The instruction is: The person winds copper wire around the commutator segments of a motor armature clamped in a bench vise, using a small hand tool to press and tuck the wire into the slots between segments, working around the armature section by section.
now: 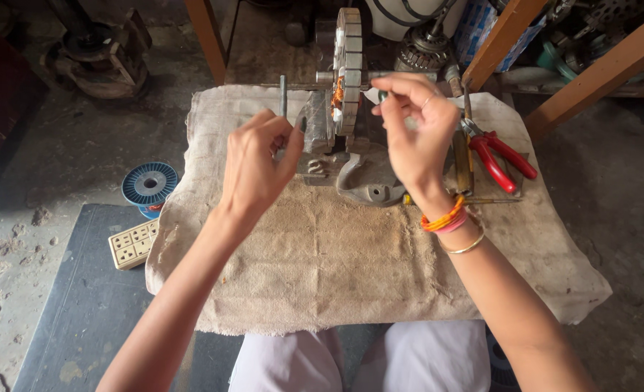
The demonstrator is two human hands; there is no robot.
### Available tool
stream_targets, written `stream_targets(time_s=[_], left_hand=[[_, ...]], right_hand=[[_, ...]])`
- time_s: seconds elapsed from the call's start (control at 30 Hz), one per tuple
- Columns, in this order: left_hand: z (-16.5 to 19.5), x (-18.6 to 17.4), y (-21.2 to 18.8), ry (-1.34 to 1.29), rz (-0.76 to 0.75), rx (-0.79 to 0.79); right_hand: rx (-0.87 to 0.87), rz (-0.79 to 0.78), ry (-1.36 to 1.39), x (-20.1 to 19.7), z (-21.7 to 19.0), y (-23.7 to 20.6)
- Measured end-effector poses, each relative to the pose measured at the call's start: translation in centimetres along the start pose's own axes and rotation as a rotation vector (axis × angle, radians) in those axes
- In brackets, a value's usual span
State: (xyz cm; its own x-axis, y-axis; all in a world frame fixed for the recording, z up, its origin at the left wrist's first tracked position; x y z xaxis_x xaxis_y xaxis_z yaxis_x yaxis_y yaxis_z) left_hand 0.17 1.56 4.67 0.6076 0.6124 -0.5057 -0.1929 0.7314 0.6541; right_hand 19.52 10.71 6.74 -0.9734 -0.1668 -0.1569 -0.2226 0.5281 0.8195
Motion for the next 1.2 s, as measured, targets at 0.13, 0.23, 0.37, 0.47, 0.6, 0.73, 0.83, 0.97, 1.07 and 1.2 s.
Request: stream_targets(time_s=[0.13,0.23,0.37,0.47,0.6,0.73,0.83,0.97,1.07,1.2], left_hand=[[1.0,0.7,-1.6,-0.061,-0.025,-0.035],[2.8,0.2,-2.6,-0.096,-0.014,0.006],[4.9,-0.6,-2.9,-0.142,-0.008,0.052],[5.9,-0.9,-2.9,-0.158,-0.029,0.025],[6.8,-0.9,-2.7,-0.179,-0.039,0.032],[7.2,-0.9,-2.6,-0.162,-0.042,0.042],[7.3,-0.8,-2.5,-0.167,-0.020,0.070],[7.3,-1.0,-2.3,-0.144,-0.009,0.074],[7.1,-1.0,-2.3,-0.131,-0.002,0.083],[6.6,-0.6,-2.3,-0.151,0.004,0.074]], right_hand=[[-0.415,-0.147,-0.348,1.0,-2.3,-1.3],[-0.540,-0.266,-0.448,1.9,-3.7,-1.9],[-0.529,-0.291,-0.474,1.8,-4.3,-1.7],[-0.531,-0.248,-0.438,1.3,-4.3,-1.5],[-0.445,-0.227,-0.344,0.5,-3.8,-1.3],[-0.309,-0.216,-0.265,-0.2,-3.1,-1.3],[-0.258,-0.209,-0.212,-0.4,-2.7,-1.1],[-0.201,-0.175,-0.114,-0.7,-1.9,-0.8],[-0.157,-0.150,-0.097,-0.9,-1.1,-1.0],[-0.084,-0.123,0.036,-1.0,0.9,-1.0]])
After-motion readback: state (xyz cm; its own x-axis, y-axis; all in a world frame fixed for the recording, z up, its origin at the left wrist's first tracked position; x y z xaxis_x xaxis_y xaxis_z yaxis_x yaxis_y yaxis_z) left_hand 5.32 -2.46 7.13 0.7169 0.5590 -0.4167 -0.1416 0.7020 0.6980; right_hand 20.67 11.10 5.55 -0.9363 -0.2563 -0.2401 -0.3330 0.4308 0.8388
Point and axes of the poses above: each hand's wrist, its own y-axis towards the middle knuckle, its own x-axis out of the palm, z = x × y, the point moved 3 cm from there along y, towards the middle knuckle, and after that the axes turned 4 degrees about -x, right-handed, at the moved point
